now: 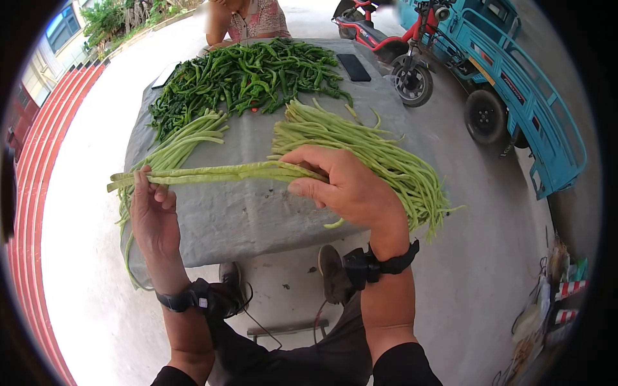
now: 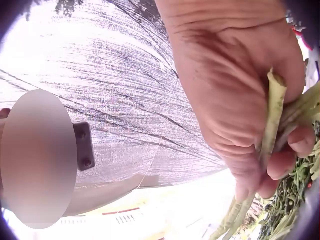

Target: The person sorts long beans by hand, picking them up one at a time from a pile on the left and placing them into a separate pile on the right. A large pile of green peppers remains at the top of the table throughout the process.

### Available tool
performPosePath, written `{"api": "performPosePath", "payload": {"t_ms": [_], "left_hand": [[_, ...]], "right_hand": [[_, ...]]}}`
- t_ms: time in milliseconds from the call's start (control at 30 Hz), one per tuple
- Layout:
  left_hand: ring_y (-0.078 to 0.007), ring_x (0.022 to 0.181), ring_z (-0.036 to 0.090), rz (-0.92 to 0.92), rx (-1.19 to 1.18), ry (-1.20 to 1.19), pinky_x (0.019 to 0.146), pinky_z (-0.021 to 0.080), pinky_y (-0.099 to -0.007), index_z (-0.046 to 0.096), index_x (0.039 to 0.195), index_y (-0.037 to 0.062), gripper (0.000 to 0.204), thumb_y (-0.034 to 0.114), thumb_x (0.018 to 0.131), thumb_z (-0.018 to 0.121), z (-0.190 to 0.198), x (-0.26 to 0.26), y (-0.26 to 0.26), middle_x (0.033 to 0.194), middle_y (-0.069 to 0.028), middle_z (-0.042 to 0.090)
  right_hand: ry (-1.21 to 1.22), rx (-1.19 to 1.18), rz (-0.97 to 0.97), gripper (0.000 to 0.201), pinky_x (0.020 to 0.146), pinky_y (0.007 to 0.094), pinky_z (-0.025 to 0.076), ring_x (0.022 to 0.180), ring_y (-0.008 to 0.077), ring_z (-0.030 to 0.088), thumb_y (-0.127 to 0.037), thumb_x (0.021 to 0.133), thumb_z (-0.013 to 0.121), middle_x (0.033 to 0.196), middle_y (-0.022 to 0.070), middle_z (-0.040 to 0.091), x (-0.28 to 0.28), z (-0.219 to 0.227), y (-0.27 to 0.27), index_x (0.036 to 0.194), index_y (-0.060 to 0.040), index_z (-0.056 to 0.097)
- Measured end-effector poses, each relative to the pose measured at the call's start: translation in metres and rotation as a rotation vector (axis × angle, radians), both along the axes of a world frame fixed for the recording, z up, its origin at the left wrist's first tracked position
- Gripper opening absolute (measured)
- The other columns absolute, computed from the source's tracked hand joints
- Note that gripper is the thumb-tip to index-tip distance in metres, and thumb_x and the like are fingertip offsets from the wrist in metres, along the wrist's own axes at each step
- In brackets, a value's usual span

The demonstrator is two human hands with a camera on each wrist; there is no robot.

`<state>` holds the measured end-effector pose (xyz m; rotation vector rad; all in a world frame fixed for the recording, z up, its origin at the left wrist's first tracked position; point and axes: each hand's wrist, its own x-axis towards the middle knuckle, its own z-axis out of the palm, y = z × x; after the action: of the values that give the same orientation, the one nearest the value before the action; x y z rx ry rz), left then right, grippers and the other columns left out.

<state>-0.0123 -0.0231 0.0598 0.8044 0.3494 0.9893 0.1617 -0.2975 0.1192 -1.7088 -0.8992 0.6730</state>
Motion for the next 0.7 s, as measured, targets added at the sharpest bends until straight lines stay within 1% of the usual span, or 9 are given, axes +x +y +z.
{"api": "performPosePath", "payload": {"t_ms": [67,167,267,367,400,500,567,667,700], "left_hand": [[-0.0064,0.071,0.055,-0.063,-0.027,0.012,0.06,0.041,-0.0212,0.067,0.126,-0.0012,0.034,0.028,0.108,0.068,-0.008,0.01,-0.006,0.081,0.0018,0.061],[-0.0059,0.069,0.056,-0.165,-0.041,0.039,0.059,0.043,-0.02,0.068,0.124,0.0,0.032,0.028,0.108,0.068,-0.012,0.026,-0.02,0.082,0.0019,0.063],[-0.0057,0.066,0.058,-0.262,-0.046,0.103,0.057,0.043,-0.0208,0.068,0.123,0.0009,0.031,0.027,0.108,0.069,-0.01,0.048,-0.04,0.083,0.0021,0.065],[-0.0064,0.066,0.061,-0.401,-0.137,0.122,0.056,0.046,-0.0228,0.07,0.121,0.0023,0.029,0.027,0.107,0.069,-0.01,0.082,-0.053,0.084,0.002,0.066],[-0.0066,0.066,0.061,-0.441,-0.167,0.132,0.056,0.047,-0.0232,0.07,0.12,0.0026,0.028,0.027,0.107,0.07,-0.009,0.096,-0.058,0.084,0.0021,0.066],[-0.0089,0.07,0.058,-0.527,-0.155,0.235,0.059,0.044,-0.0249,0.067,0.122,0.0051,0.03,0.028,0.104,0.074,-0.011,0.14,-0.075,0.087,0.002,0.063],[-0.0111,0.071,0.059,-0.531,-0.169,0.288,0.059,0.044,-0.0258,0.067,0.116,0.006,0.027,0.028,0.103,0.075,-0.015,0.171,-0.088,0.09,-0.0003,0.063],[-0.0139,0.073,0.061,-0.54,-0.151,0.352,0.059,0.045,-0.027,0.065,0.109,0.007,0.023,0.027,0.103,0.076,-0.028,0.208,-0.095,0.092,-0.0029,0.063],[-0.0148,0.073,0.061,-0.543,-0.139,0.371,0.059,0.045,-0.0273,0.065,0.107,0.0072,0.023,0.027,0.103,0.075,-0.034,0.219,-0.095,0.093,-0.0037,0.063]], "right_hand": [[-0.086,-0.004,-0.032,0.036,0.066,0.0288,0.046,0.07,0.0087,0.051,-0.009,0.096,0.074,0.086,0.0034,0.062,0.007,-0.001,-0.014,0.129,0.002,0.066],[-0.186,-0.043,-0.142,0.033,0.068,0.0301,0.046,0.07,0.0099,0.049,-0.009,0.094,0.075,0.085,0.0049,0.061,0.011,0.005,-0.039,0.125,0.0019,0.068],[-0.216,-0.034,-0.274,0.031,0.067,0.0307,0.044,0.07,0.01,0.047,-0.007,0.092,0.075,0.081,0.0041,0.059,0.017,0.005,-0.067,0.121,0.0017,0.069],[-0.222,-0.03,-0.379,0.029,0.066,0.0304,0.042,0.069,0.0098,0.045,-0.007,0.092,0.074,0.077,0.0023,0.057,0.033,-0.002,-0.098,0.119,0.0012,0.069],[-0.24,-0.036,-0.414,0.028,0.065,0.0301,0.042,0.069,0.0096,0.046,-0.007,0.092,0.074,0.076,0.0021,0.057,0.035,-0.001,-0.107,0.119,0.0007,0.069],[-0.278,-0.04,-0.523,0.026,0.065,0.0295,0.042,0.067,0.0087,0.047,-0.006,0.092,0.073,0.074,0.0019,0.057,0.042,-0.003,-0.131,0.117,-0.0006,0.069],[-0.277,-0.029,-0.603,0.024,0.064,0.0296,0.042,0.066,0.0081,0.048,-0.005,0.092,0.073,0.074,0.0022,0.058,0.048,-0.008,-0.144,0.115,-0.0013,0.07],[-0.284,-0.014,-0.629,0.023,0.069,0.0317,0.046,0.069,0.0114,0.055,-0.005,0.091,0.072,0.077,0.0058,0.063,0.063,-0.022,-0.152,0.113,-0.0008,0.07],[-0.323,-0.004,-0.635,0.023,0.071,0.0331,0.048,0.072,0.0144,0.058,-0.005,0.091,0.072,0.08,0.0077,0.065,0.07,-0.032,-0.153,0.113,-0.0006,0.069]]}}
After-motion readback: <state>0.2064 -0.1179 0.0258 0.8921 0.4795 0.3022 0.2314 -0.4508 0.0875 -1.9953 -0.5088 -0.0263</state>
